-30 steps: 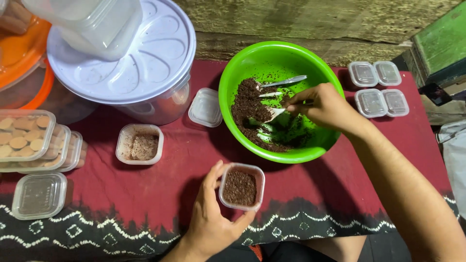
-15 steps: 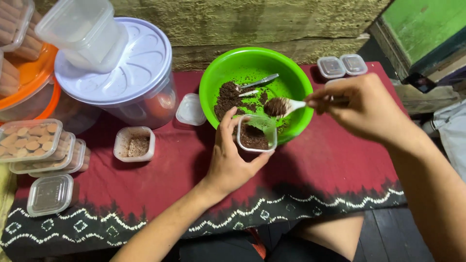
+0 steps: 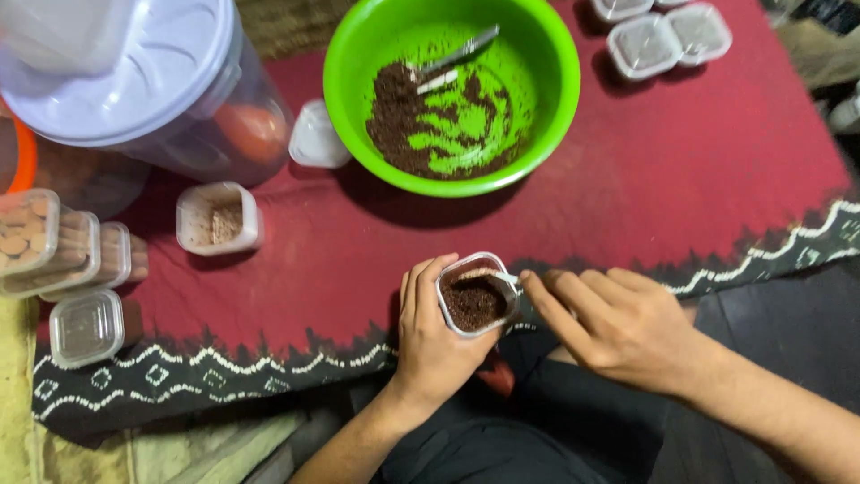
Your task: The person scoops a dark granular substance from a large green bowl into small plastic containers using a spoon. They press the granules down into the containers to pack them tightly.
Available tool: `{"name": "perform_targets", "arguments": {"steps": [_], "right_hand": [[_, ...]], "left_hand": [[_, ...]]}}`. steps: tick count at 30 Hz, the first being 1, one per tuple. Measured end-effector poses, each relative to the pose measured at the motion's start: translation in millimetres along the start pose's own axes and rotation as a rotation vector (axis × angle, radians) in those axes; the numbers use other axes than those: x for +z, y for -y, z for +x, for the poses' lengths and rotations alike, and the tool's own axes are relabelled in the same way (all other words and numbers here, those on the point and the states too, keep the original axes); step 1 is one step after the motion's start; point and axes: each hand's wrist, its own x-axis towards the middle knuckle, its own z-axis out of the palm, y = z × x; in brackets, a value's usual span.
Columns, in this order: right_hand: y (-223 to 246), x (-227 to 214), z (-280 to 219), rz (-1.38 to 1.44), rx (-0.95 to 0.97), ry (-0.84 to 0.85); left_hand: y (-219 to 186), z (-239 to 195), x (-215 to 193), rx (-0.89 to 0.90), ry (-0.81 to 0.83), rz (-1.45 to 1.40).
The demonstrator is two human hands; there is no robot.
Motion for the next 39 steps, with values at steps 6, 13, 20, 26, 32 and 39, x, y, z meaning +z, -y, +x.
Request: {"name": "perform_targets", "arguments": {"steps": [6,13,20,26,32,39], "right_hand": [[3.1,12.4,-18.7,0.267,0.284,0.243],[19.2,41.1,-24.7,0.409,0.212,0.418],[20.2,39.9,-4.3,0.092,-0.007,0.42],[24.6,25.0,12.1,0.009,-0.056,0.449],[25.3,11.8,2.4,0.036,-0.012,0.483],[38.3,18.1,14.8,-0.072,0.067,0.495]], "left_hand": [[14.2,-12.0,3.3,-0.015,0.104,0.078],[30.0,-22.7,7.1,-0.06,0.132,0.03],[29.7,-21.3,8.2,0.037,0.043,0.054],[27.3,-16.4,6.6,0.102,0.03,0.107],[32.2,-20.0,8.3,0.147,0.038,0.118],[34.0,-22.8,11.1,0.207,0.053,0.174]]}}
